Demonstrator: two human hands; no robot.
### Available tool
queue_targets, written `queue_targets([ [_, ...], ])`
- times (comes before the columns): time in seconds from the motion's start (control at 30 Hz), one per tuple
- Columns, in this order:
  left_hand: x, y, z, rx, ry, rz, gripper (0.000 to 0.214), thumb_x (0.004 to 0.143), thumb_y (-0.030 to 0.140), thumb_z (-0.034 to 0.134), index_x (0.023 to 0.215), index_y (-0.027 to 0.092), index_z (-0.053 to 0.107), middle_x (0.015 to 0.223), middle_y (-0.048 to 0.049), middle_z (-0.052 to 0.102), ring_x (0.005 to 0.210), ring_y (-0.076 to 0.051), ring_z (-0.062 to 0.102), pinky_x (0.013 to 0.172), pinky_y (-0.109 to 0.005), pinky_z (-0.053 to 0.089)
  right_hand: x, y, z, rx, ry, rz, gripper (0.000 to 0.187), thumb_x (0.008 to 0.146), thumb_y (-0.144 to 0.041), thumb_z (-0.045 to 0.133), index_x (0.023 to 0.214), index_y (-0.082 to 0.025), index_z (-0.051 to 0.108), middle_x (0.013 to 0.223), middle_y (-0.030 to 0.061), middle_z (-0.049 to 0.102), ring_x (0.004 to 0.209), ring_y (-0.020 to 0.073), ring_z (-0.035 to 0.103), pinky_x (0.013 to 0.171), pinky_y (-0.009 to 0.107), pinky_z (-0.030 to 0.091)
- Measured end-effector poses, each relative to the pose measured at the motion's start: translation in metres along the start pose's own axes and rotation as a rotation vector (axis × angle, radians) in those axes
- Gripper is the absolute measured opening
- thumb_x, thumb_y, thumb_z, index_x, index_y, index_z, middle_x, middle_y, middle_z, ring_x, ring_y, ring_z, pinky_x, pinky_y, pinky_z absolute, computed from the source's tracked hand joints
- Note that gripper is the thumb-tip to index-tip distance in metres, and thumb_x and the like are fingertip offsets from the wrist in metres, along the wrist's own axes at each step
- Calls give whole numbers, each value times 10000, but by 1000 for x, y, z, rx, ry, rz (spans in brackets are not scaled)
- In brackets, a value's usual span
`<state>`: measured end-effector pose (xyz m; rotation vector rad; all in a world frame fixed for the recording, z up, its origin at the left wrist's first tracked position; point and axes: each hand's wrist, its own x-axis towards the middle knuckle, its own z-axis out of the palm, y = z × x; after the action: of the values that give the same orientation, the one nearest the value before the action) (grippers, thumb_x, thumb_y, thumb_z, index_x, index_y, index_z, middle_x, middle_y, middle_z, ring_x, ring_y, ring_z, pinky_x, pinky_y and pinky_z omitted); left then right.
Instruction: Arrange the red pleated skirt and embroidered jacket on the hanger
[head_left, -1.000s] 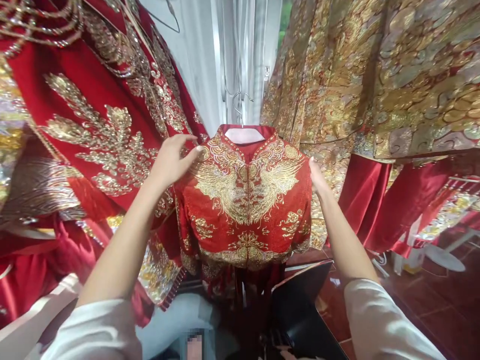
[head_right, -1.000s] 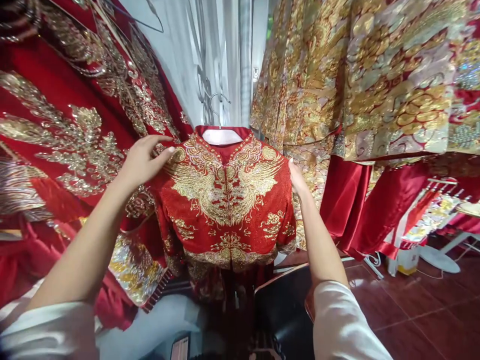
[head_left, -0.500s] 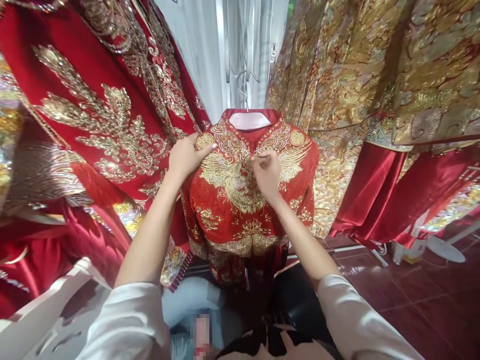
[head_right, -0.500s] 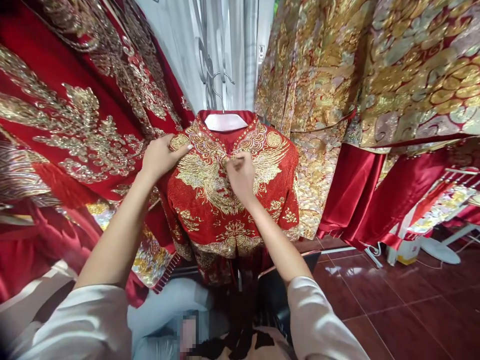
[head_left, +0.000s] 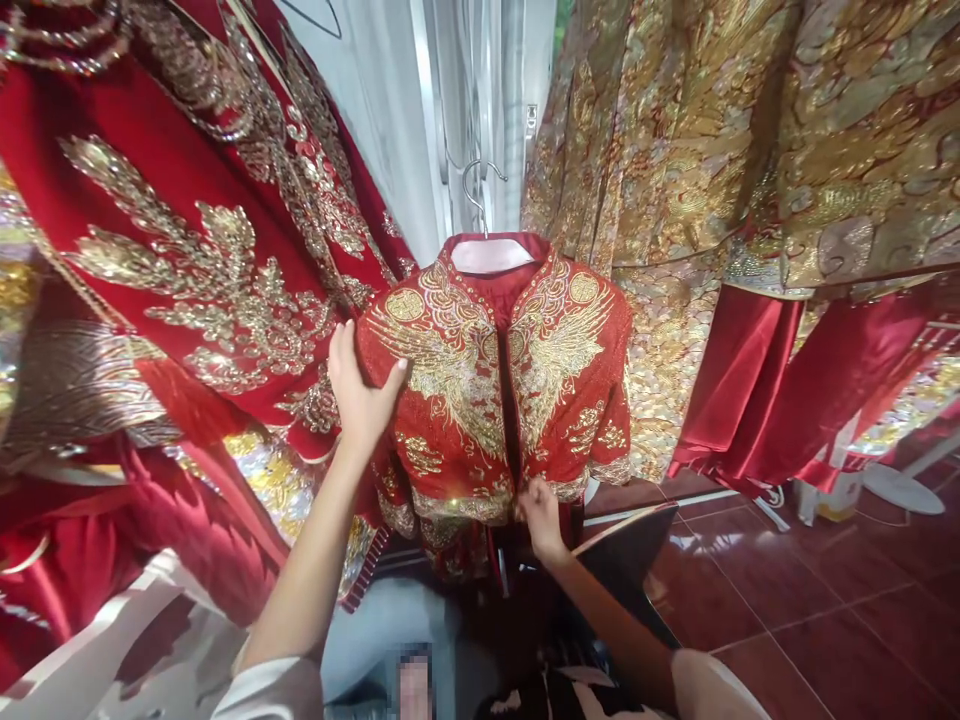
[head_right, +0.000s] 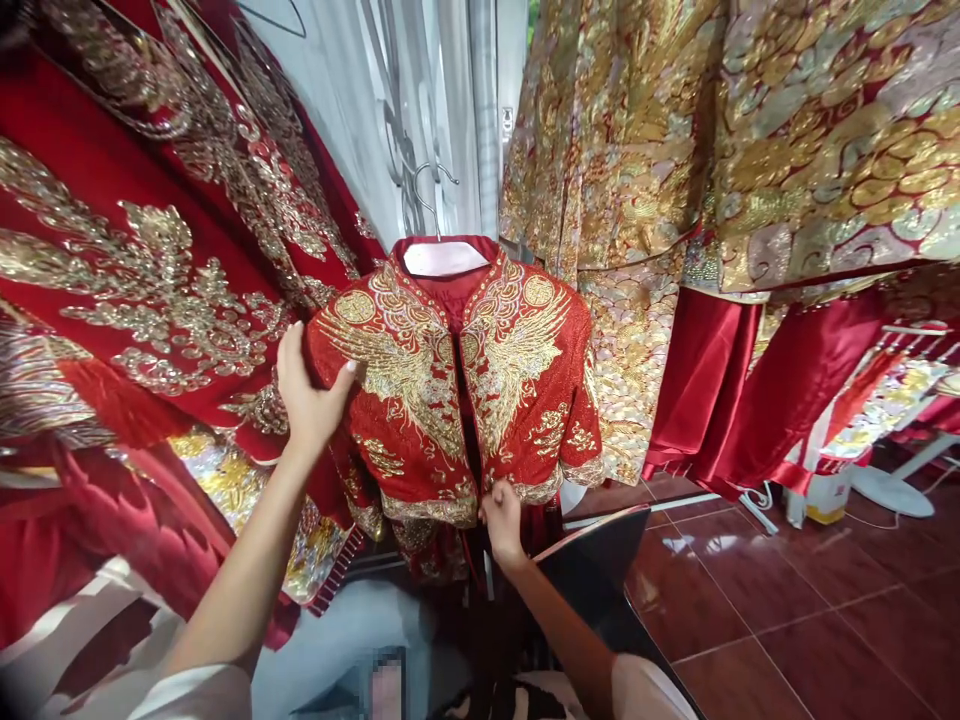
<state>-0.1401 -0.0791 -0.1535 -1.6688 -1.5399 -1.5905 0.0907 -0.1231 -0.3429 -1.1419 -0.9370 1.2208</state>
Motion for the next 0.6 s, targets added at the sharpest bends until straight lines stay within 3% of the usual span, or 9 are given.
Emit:
queue_targets([
  [0.1,0,-4,2,-5,-36,13,873,731,516,635,1442,180,257,1459,-156,314,1359,-302,280,1126,-466,235,-20,44,-31,-69,62,51,264,523,-389,471,541,-238,255,411,-90,283,355,71,314,379,213,261],
  [0.17,8,-5,2,26,-29,-3,923,691,494,687,1445,171,264,1404,-171,351,1308,-316,341,1098,-469,287,-17,39,-52,-104,83,69,255,514,-404,486,536,-243,290,389,-84,300,338,82,315,362,220,252],
  [0.27,26,-8,-1,81,7,-6,676,738,448,664,1325,176,472,1163,-137,508,1098,-284,500,995,-442,397,11,-23,-78,-222,102,-60,194,544,-352,559,640,-215,459,482,-34,479,431,129,454,443,264,380],
  [0.37,46,-13,-7,105,-10,34,305,849,367,548,1069,172,632,902,-54,561,866,-199,539,879,-366,444,58,-123,-91,-602,289,-639,274,738,-379,516,930,-190,562,852,75,642,749,206,602,735,393,491],
  [0.43,60,-19,-10,94,-20,-7,204,876,301,512,857,139,635,703,6,495,691,-128,477,775,-284,444,93,-185,-89,-716,325,-969,468,767,-440,541,1158,-184,515,1191,139,574,1129,279,527,964,489,404],
  [0.47,67,-22,-10,66,-24,-51,216,880,270,505,748,126,596,624,30,425,619,-97,417,710,-241,426,109,-208,-85,-770,296,-1050,618,741,-496,584,1257,-181,458,1329,157,480,1273,313,409,1033,528,334],
  [0.53,80,-29,-9,-64,-55,-181,292,897,234,482,629,120,492,560,52,313,545,-62,317,595,-183,368,137,-237,-77,-801,154,-1101,744,741,-569,579,1349,-188,383,1432,149,384,1365,315,290,1089,543,261],
  [0.6,92,-33,-4,-251,-129,-318,321,938,244,425,648,115,474,565,53,346,525,-51,320,544,-165,353,159,-246,-74,-735,-28,-1056,690,791,-609,503,1335,-194,419,1401,130,444,1330,284,368,1090,507,294],
])
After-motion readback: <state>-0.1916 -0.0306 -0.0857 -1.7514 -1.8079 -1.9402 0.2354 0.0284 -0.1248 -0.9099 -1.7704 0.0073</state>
